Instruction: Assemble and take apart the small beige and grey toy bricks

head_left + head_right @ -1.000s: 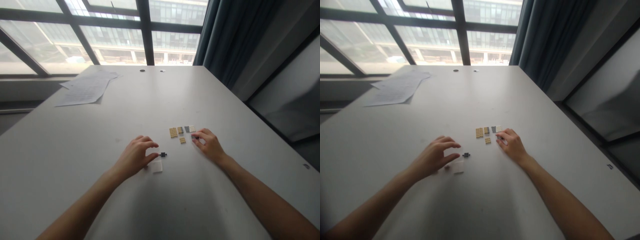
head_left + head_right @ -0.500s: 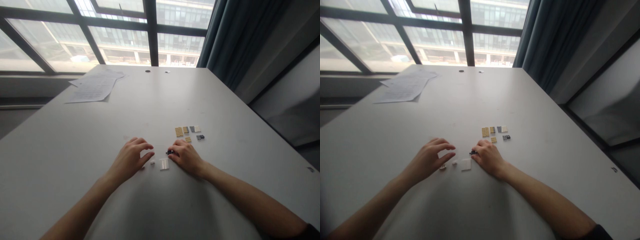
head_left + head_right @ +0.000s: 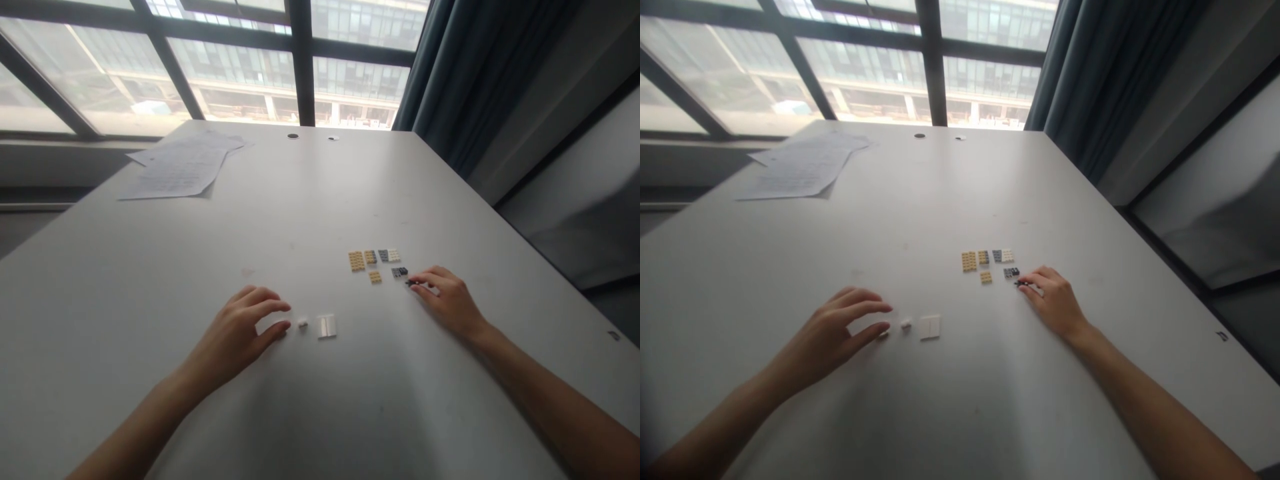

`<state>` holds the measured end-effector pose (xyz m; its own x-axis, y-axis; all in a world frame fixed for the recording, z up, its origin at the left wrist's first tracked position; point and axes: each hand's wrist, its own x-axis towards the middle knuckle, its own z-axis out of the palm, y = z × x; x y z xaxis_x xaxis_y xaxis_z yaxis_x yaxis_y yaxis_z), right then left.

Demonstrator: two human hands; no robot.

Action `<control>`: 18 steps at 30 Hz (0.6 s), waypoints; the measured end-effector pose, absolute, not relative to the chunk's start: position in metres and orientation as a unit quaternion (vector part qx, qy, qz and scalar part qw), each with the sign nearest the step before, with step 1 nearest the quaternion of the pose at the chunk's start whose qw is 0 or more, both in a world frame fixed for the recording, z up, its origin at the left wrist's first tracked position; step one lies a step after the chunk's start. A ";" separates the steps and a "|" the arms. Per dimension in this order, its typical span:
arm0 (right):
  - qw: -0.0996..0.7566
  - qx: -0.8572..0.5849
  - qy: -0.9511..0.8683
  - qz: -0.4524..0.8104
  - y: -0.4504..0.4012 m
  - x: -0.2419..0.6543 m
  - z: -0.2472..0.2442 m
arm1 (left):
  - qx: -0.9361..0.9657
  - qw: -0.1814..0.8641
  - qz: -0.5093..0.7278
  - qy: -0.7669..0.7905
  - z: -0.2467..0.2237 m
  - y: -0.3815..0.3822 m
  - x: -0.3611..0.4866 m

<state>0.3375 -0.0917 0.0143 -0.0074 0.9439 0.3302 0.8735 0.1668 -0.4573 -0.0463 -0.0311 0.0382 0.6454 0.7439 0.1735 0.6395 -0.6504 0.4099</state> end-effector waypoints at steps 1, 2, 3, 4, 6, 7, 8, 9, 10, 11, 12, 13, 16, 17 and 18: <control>0.281 -0.649 -0.704 0.062 -0.094 0.347 0.013 | 0.894 0.160 0.158 0.387 0.036 -0.031 -0.048; 0.275 -0.652 -0.704 0.068 -0.095 0.353 0.011 | 0.896 0.164 0.148 0.386 0.035 -0.032 -0.050; 0.271 -0.653 -0.703 0.076 -0.096 0.357 0.009 | 0.896 0.169 0.138 0.386 0.033 -0.032 -0.051; 0.269 -0.653 -0.703 0.085 -0.096 0.359 0.008 | 0.897 0.173 0.126 0.387 0.032 -0.033 -0.052; 0.270 -0.655 -0.699 0.103 -0.095 0.360 0.006 | 0.896 0.180 0.109 0.390 0.031 -0.034 -0.054; 0.272 -0.655 -0.696 0.109 -0.095 0.360 0.006 | 0.896 0.183 0.102 0.392 0.031 -0.035 -0.055; 0.272 -0.656 -0.695 0.114 -0.094 0.361 0.006 | 0.894 0.185 0.099 0.395 0.031 -0.036 -0.056; 0.269 -0.656 -0.695 0.119 -0.094 0.363 0.006 | 0.893 0.186 0.097 0.398 0.031 -0.036 -0.057; 0.264 -0.656 -0.697 0.122 -0.094 0.364 0.007 | 0.892 0.187 0.096 0.401 0.031 -0.037 -0.058; 0.259 -0.656 -0.698 0.122 -0.094 0.365 0.007 | 0.890 0.186 0.097 0.404 0.031 -0.037 -0.059; 0.256 -0.659 -0.698 0.115 -0.094 0.363 0.008 | 0.889 0.185 0.101 0.407 0.030 -0.037 -0.059; 0.258 -0.663 -0.696 0.099 -0.095 0.359 0.009 | 0.888 0.182 0.107 0.409 0.030 -0.038 -0.058; 0.291 -0.658 -0.694 0.022 -0.101 0.325 0.011 | 0.889 0.165 0.133 0.405 0.028 -0.039 -0.052; 0.298 -0.637 -0.710 0.019 -0.102 0.307 0.012 | 0.892 0.156 0.141 0.401 0.028 -0.039 -0.048; 0.288 -0.596 -0.748 0.042 -0.103 0.288 0.013 | 0.895 0.147 0.146 0.396 0.028 -0.039 -0.044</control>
<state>0.2878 -0.1028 0.0130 -0.1221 0.9161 0.3819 0.8681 0.2850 -0.4064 -0.0438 -0.0389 0.0277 0.6445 0.7508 0.1445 0.6648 -0.6436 0.3791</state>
